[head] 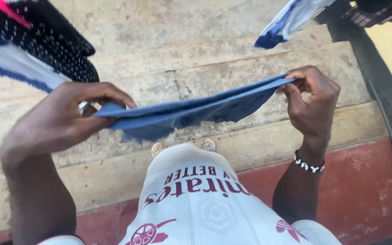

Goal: Hanging wet socks and other laundry on a clothesline outdoors.

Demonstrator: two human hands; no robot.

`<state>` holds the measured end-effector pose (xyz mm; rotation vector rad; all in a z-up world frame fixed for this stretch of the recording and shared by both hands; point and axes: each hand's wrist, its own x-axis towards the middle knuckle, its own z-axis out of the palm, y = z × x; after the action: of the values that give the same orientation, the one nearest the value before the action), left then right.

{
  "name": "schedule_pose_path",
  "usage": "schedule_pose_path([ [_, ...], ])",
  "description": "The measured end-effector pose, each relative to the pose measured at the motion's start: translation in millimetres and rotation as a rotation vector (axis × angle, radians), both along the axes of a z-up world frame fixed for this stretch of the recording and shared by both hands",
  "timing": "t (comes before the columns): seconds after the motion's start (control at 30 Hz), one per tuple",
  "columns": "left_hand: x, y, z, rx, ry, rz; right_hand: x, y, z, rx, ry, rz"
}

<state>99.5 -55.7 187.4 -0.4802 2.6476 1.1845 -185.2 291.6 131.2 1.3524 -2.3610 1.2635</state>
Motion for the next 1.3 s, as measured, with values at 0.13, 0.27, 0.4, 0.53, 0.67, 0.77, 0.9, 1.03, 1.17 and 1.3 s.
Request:
schedule_pose_path([
  [0.13, 9.1, -0.6, -34.5, 0.165, 0.601, -0.068, 36.6, -37.1, 50.1, -0.456, -0.338, -0.041],
  [0.27, -2.0, 19.7, -15.3, 0.633, 0.912, 0.273, 20.3, -36.2, 39.7, -0.544, -0.034, -0.041],
  [0.4, -8.0, 31.2, 17.9, 0.84, 0.839, 0.529, -12.2, -38.4, 46.1, -0.555, 0.333, 0.019],
  [0.53, -12.7, 30.8, 42.4, 0.692, 0.917, 0.416, -37.5, -49.7, 62.4, -0.674, 0.243, 0.006],
  [0.67, -46.1, -47.9, 2.8, 0.581, 1.024, 0.723, -70.3, -79.0, 74.0, -0.773, 0.206, -0.21],
  [0.77, -35.5, -87.6, -47.5, 0.481, 1.037, 0.862, -58.4, -71.2, 58.4, -0.705, 0.246, -0.266],
  [0.9, -55.1, -44.3, -9.4, 0.156, 1.086, 0.734, -72.0, -89.4, 52.0, -0.618, 0.342, -0.403],
  [1.03, -53.1, 25.0, 14.7, -0.171, 1.104, 0.612, -57.1, -107.1, 51.4, -0.555, 0.394, -0.492],
  [1.17, -61.6, 27.9, -24.0, -0.445, 1.131, 0.548, -37.6, -110.2, 53.1, -0.541, 0.242, -0.301],
  [1.3, -70.3, 9.0, -57.2, -0.617, 1.145, 0.545, -54.4, -110.7, 41.4, -0.433, 0.298, -0.208],
])
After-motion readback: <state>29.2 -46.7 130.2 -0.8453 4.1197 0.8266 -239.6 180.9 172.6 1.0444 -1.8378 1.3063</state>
